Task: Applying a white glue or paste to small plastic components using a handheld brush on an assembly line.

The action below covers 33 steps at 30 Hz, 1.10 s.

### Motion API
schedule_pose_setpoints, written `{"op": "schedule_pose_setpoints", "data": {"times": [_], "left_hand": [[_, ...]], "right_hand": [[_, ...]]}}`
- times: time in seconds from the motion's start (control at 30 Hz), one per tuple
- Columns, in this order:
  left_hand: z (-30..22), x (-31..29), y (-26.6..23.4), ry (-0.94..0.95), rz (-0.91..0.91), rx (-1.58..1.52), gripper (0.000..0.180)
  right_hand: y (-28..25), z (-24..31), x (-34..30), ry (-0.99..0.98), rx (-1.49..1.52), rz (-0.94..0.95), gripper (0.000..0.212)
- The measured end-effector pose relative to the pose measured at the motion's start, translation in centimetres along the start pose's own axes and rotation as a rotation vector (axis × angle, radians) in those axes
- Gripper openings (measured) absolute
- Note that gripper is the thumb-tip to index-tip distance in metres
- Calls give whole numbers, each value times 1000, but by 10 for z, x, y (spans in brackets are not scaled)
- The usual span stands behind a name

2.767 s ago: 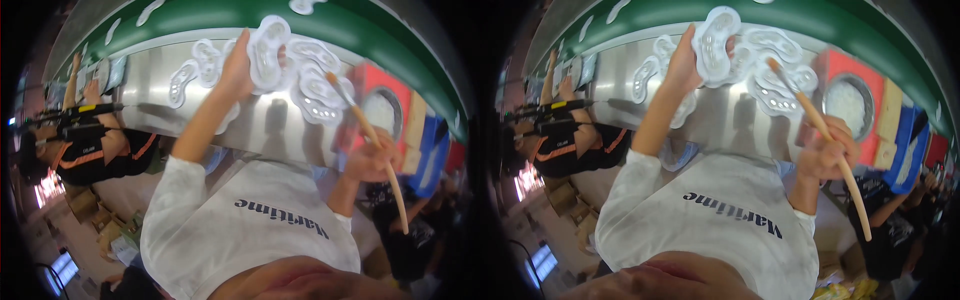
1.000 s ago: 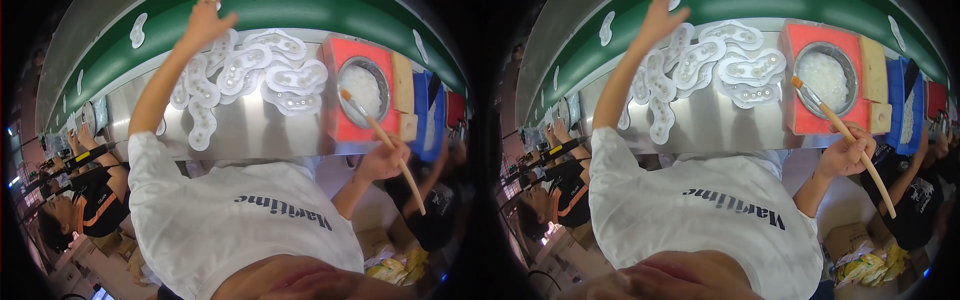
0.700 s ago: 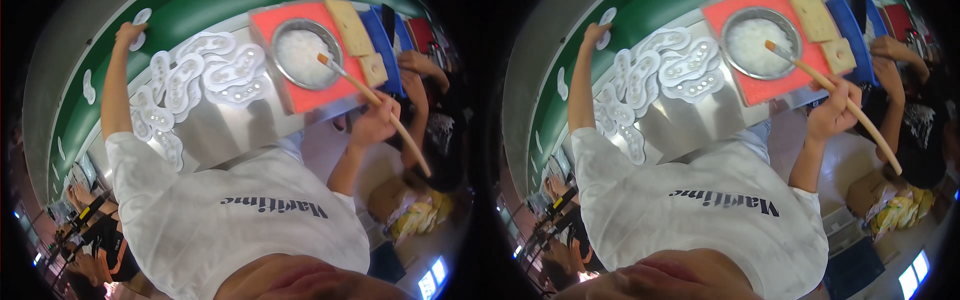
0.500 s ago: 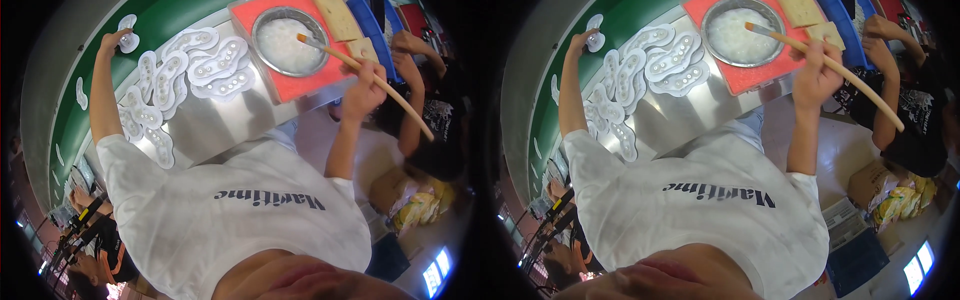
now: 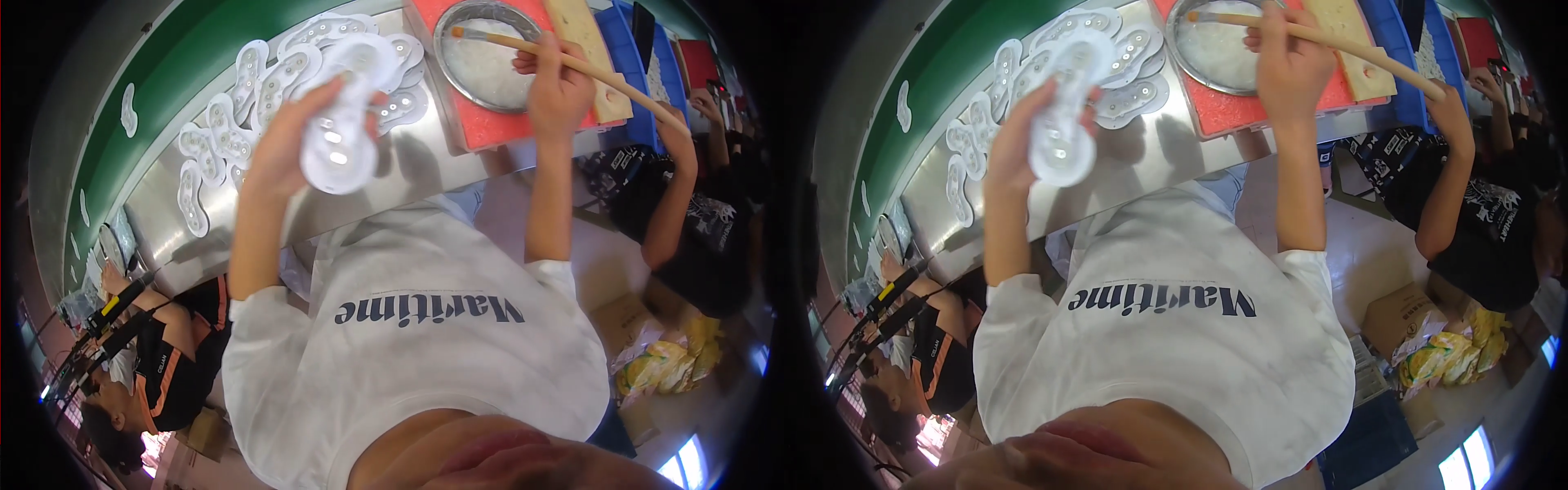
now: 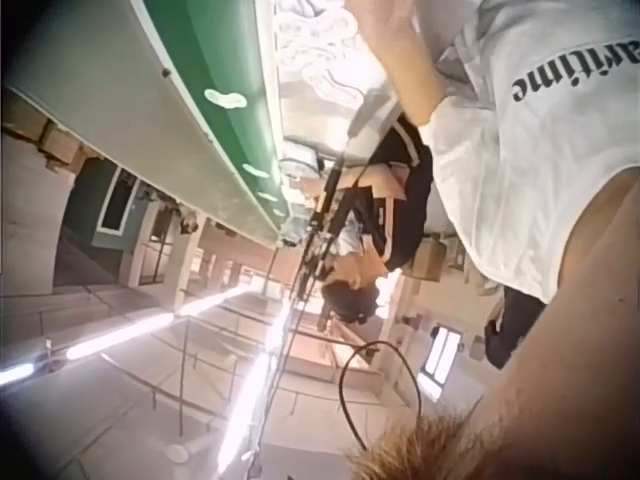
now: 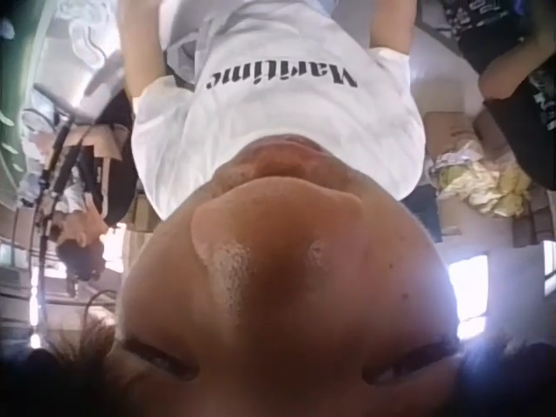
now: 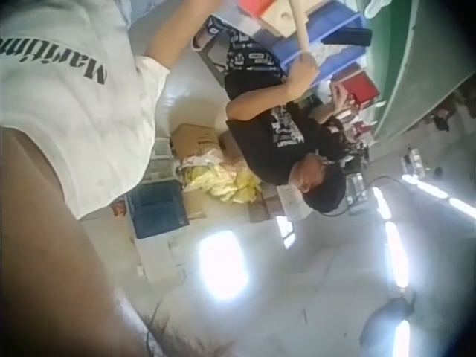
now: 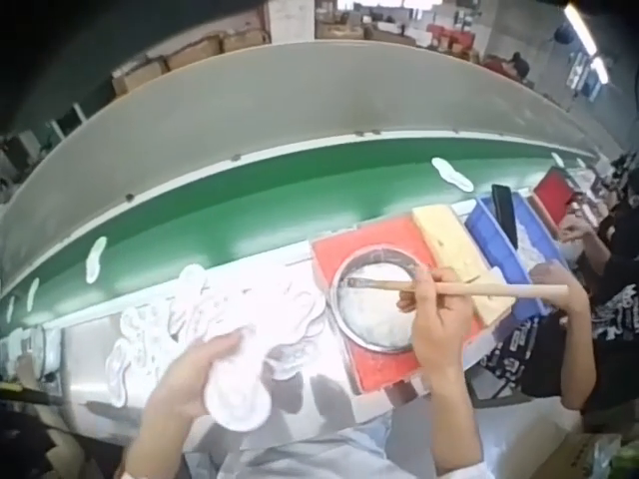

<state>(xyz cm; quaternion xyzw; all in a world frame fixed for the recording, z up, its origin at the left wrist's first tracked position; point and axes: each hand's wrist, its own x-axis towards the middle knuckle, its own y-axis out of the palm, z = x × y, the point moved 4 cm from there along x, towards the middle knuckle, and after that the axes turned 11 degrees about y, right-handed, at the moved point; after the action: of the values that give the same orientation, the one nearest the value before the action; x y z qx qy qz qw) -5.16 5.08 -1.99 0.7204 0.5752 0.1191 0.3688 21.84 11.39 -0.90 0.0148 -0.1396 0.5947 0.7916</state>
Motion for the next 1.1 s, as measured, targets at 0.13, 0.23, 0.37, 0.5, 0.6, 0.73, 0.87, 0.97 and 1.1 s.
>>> {"op": "schedule_pose_setpoints", "data": {"times": [0.13, 0.23, 0.37, 0.5, 0.6, 0.73, 0.87, 0.97, 1.1], "left_hand": [[36, 5, 33, 50, -49, -141, 53], [50, 17, 34, 160, -75, -210, 59], [56, 34, 36, 199, -175, -216, 59], [56, 38, 38, 221, -165, -216, 57], [58, 32, 39, 209, -199, -210, 57], [59, 22, 33, 239, -53, -313, 55], [57, 16, 39, 85, -168, -602, 53], [53, 15, 33, 77, -222, -468, 56], [44, 13, 33, 111, -94, -560, 55]], "right_hand": [[-30, 3, 0, -11, 104, -135, 23], [-49, 9, 1, 23, 135, -251, 25], [-69, 26, -12, 28, 190, -327, 33], [-45, 40, -47, 97, 257, -207, 37], [-20, 33, -65, 135, 351, -91, 33], [7, 30, -70, 169, 425, 7, 23], [18, 34, -78, 96, 463, 81, 22], [14, 36, -90, 6, 351, 183, 22], [11, 40, -96, -66, 246, 361, 22]]}}
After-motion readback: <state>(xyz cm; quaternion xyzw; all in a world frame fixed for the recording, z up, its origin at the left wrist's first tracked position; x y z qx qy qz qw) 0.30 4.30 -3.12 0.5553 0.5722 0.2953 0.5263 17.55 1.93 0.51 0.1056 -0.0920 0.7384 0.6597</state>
